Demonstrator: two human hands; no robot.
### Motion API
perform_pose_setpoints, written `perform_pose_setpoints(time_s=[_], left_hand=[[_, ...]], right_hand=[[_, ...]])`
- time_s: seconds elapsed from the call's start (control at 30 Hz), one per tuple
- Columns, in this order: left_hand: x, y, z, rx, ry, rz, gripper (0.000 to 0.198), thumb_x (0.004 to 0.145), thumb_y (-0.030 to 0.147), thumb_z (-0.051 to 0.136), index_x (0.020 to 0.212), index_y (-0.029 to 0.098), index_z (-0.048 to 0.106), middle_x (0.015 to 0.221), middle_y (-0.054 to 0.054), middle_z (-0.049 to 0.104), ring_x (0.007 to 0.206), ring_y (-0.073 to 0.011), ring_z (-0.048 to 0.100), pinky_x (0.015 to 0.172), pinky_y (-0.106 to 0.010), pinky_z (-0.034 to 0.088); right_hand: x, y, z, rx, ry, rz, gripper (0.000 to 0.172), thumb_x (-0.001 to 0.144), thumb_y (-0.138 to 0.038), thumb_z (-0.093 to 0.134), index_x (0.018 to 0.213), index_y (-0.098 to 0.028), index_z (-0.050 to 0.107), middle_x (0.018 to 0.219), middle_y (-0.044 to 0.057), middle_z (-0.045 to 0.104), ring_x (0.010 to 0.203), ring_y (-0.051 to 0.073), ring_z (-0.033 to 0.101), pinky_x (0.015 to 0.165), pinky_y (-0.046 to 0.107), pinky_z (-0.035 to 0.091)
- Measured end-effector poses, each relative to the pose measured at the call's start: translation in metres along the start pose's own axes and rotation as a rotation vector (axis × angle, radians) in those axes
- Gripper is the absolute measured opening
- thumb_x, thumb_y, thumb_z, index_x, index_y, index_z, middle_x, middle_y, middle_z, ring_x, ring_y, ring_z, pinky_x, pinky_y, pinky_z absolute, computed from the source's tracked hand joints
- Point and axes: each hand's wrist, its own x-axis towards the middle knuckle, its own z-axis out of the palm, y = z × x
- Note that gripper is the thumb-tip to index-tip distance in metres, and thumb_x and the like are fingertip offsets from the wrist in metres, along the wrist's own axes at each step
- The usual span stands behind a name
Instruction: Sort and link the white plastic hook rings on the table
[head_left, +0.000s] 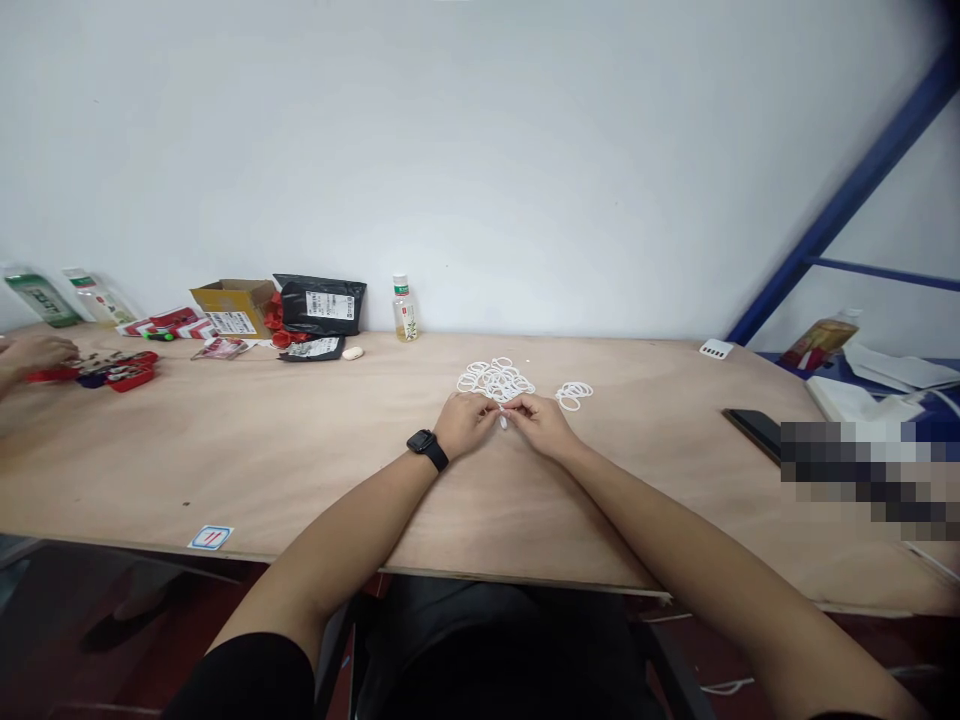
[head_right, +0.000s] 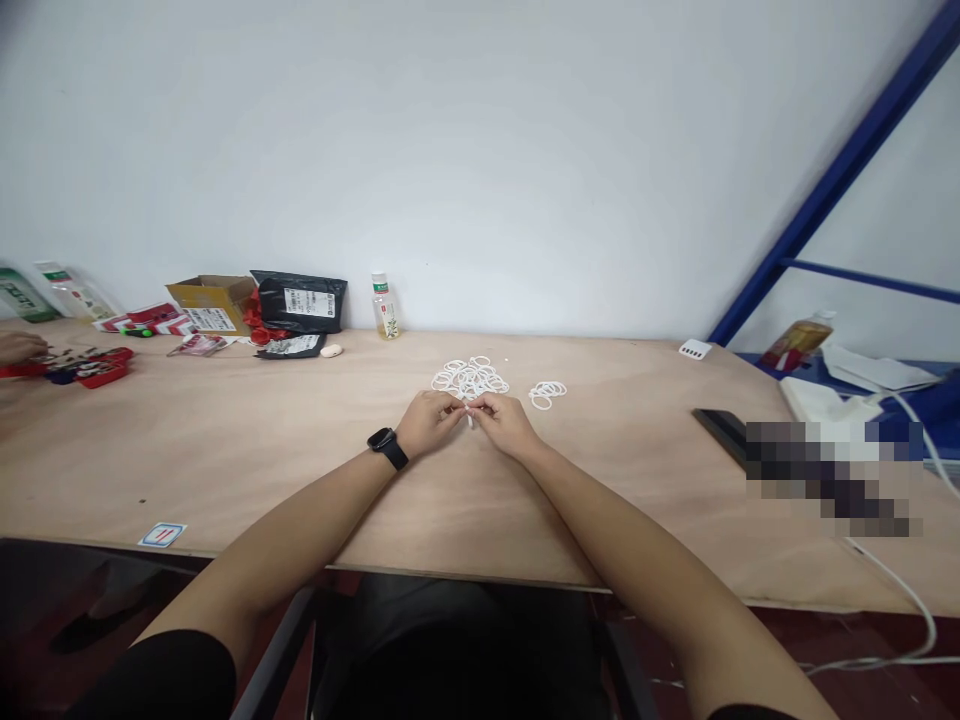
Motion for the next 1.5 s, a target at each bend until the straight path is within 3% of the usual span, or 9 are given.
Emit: perform_pose_setpoints(time_s=[0.27,0.4,0.5,0.63,0.8,0.93,1.1,1.33,1.5], left_hand=[[0.001,0.003,0.001,0.030,-0.008,-0.035,0.026,0.094,0.035,0.048,0.090,0.021,0.069,0.089,-0.006,0.071,0.090,-0.0190,0.062,0.089,-0.034,0.041],[0.001,-0.006,0.004,0.112,0.006,-0.105,0.025,0.091,0.034,0.050,0.109,0.023,0.064,0.112,-0.007,0.067,0.108,-0.0238,0.056,0.093,-0.039,0.039],[0.000,-0.015,0.005,0.190,-0.052,-0.137,0.034,0.090,0.030,0.050,0.123,0.024,0.057,0.129,-0.007,0.060,0.119,-0.0271,0.050,0.098,-0.045,0.034],[0.002,-0.020,0.005,0.236,-0.171,-0.158,0.031,0.091,0.027,0.047,0.120,0.027,0.058,0.119,-0.007,0.067,0.116,-0.0268,0.053,0.100,-0.049,0.029],[0.006,-0.020,0.004,0.257,-0.110,-0.214,0.026,0.085,0.025,0.055,0.108,0.025,0.066,0.102,-0.008,0.072,0.104,-0.0278,0.060,0.096,-0.049,0.033],[0.008,-0.020,0.004,0.104,0.013,-0.199,0.031,0.085,0.024,0.057,0.115,0.023,0.066,0.099,-0.005,0.073,0.097,-0.0217,0.064,0.093,-0.038,0.042],[0.005,-0.016,0.008,-0.155,0.155,-0.125,0.026,0.086,0.031,0.061,0.108,0.022,0.070,0.090,-0.002,0.075,0.081,-0.0152,0.068,0.081,-0.027,0.051],[0.000,-0.004,0.011,-0.268,0.163,-0.044,0.022,0.088,0.032,0.060,0.105,0.023,0.070,0.093,-0.002,0.075,0.084,-0.0165,0.069,0.081,-0.029,0.053],[-0.002,-0.004,0.011,-0.338,0.128,-0.084,0.024,0.090,0.032,0.055,0.107,0.021,0.067,0.085,-0.002,0.075,0.077,-0.0147,0.068,0.072,-0.026,0.052]], right_hand=[[-0.001,0.000,0.001,-0.092,0.002,-0.043,0.016,0.089,-0.029,0.054,0.089,-0.020,0.067,0.081,0.003,0.071,0.073,0.017,0.064,0.068,0.028,0.047],[0.006,0.005,-0.006,-0.405,-0.055,-0.138,0.019,0.092,-0.023,0.048,0.094,-0.022,0.067,0.093,0.006,0.070,0.088,0.021,0.063,0.077,0.030,0.045],[0.011,0.018,-0.023,-0.688,-0.045,-0.040,0.021,0.092,-0.022,0.046,0.091,-0.021,0.067,0.093,0.009,0.069,0.086,0.024,0.062,0.071,0.032,0.042],[0.013,0.041,-0.048,-0.838,-0.003,0.179,0.022,0.090,-0.018,0.048,0.089,-0.021,0.069,0.092,0.010,0.067,0.078,0.024,0.062,0.066,0.033,0.040],[0.011,0.048,-0.054,-0.743,0.047,0.231,0.019,0.087,-0.022,0.054,0.097,-0.021,0.070,0.103,0.010,0.067,0.085,0.023,0.062,0.070,0.032,0.042],[0.010,0.027,-0.032,-0.506,0.065,0.066,0.019,0.087,-0.027,0.055,0.097,-0.020,0.070,0.098,0.007,0.069,0.091,0.022,0.063,0.078,0.032,0.046],[0.005,0.002,-0.006,-0.194,0.082,-0.046,0.022,0.086,-0.030,0.057,0.102,-0.021,0.069,0.098,0.006,0.071,0.081,0.019,0.064,0.073,0.032,0.049],[0.002,0.003,-0.003,-0.014,0.183,0.073,0.023,0.082,-0.037,0.061,0.091,-0.019,0.071,0.067,0.002,0.066,0.059,0.016,0.056,0.059,0.028,0.045],[0.001,0.004,-0.002,0.054,0.099,0.049,0.022,0.082,-0.037,0.060,0.090,-0.019,0.070,0.072,0.002,0.067,0.064,0.015,0.058,0.061,0.028,0.046]])
